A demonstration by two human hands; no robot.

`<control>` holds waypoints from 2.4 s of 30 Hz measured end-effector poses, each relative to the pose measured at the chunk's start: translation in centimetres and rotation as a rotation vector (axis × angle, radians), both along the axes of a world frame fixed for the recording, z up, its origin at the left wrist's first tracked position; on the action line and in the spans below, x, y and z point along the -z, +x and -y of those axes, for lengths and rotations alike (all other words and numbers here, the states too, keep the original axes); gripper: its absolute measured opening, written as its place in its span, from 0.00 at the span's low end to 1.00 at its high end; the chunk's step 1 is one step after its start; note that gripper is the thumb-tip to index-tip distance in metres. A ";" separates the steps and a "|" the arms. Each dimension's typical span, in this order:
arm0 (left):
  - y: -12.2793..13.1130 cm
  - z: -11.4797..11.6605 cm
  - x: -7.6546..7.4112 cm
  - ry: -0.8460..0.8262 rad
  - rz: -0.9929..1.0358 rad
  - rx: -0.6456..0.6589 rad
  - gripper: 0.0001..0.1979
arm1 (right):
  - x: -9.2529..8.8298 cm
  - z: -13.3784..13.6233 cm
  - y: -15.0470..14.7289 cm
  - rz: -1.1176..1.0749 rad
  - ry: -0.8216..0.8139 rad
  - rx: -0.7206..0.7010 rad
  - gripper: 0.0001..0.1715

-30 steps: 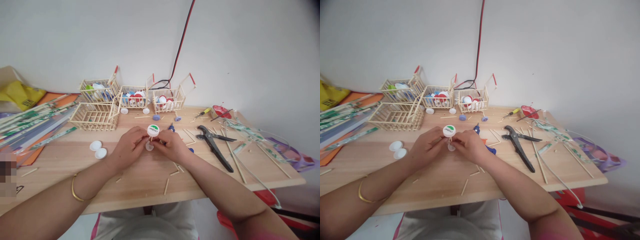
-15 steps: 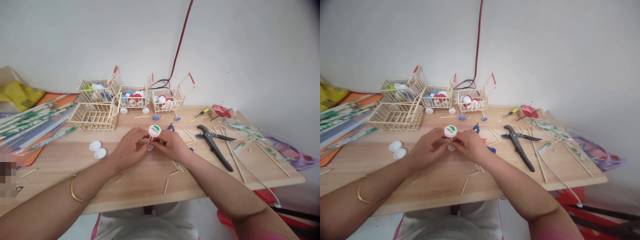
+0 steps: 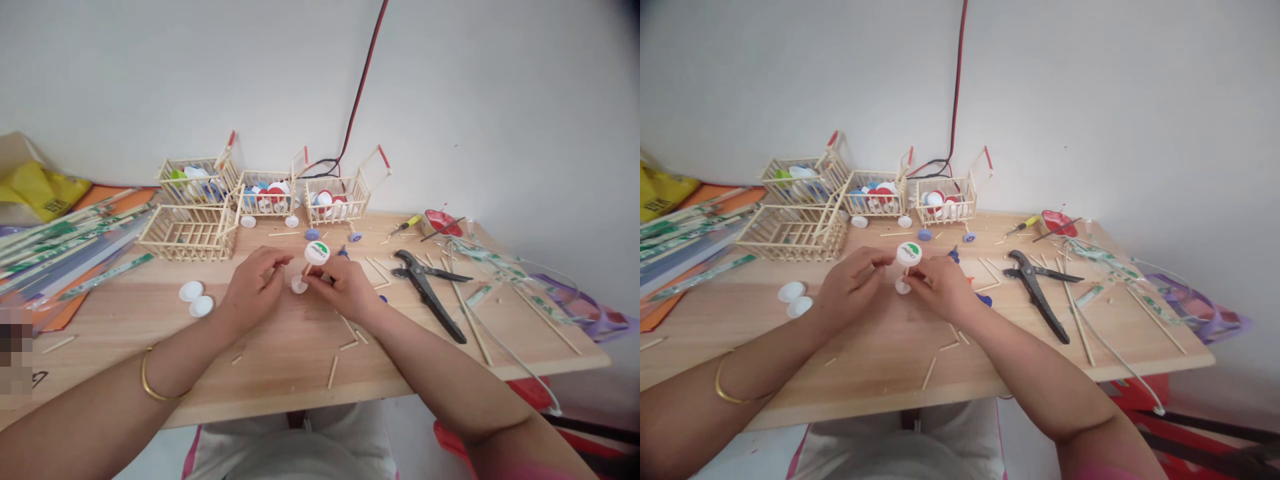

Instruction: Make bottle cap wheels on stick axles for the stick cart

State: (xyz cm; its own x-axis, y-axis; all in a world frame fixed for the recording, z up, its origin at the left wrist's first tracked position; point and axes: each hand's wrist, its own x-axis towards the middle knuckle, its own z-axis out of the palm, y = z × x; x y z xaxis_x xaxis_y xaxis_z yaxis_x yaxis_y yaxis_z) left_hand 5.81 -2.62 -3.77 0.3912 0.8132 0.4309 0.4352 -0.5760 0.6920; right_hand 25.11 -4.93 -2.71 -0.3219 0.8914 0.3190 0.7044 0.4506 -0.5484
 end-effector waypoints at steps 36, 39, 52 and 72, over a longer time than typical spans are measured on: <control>-0.1 0.2 -0.8 0.074 0.020 -0.032 0.05 | -2.2 0.1 1.8 -0.075 0.138 0.154 0.06; -0.2 -0.1 -0.9 0.076 0.017 -0.071 0.06 | -3.0 0.3 2.3 0.021 0.084 0.209 0.08; -0.9 -0.9 -1.4 0.138 0.030 -0.132 0.07 | -3.3 6.8 1.2 0.832 -0.380 0.285 0.14; -1.2 -1.4 -1.4 0.201 0.066 -0.133 0.05 | -0.6 9.1 -5.2 0.662 -0.022 -0.487 0.09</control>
State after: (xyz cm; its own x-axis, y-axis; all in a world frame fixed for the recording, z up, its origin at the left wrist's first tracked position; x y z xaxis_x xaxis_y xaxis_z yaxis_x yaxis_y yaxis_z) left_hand 4.58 -1.27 -2.36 0.2519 0.7512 0.6101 0.4741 -0.6454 0.5989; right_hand 19.89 -14.07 -2.12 -0.7896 0.6072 -0.0886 0.6136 0.7833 -0.1001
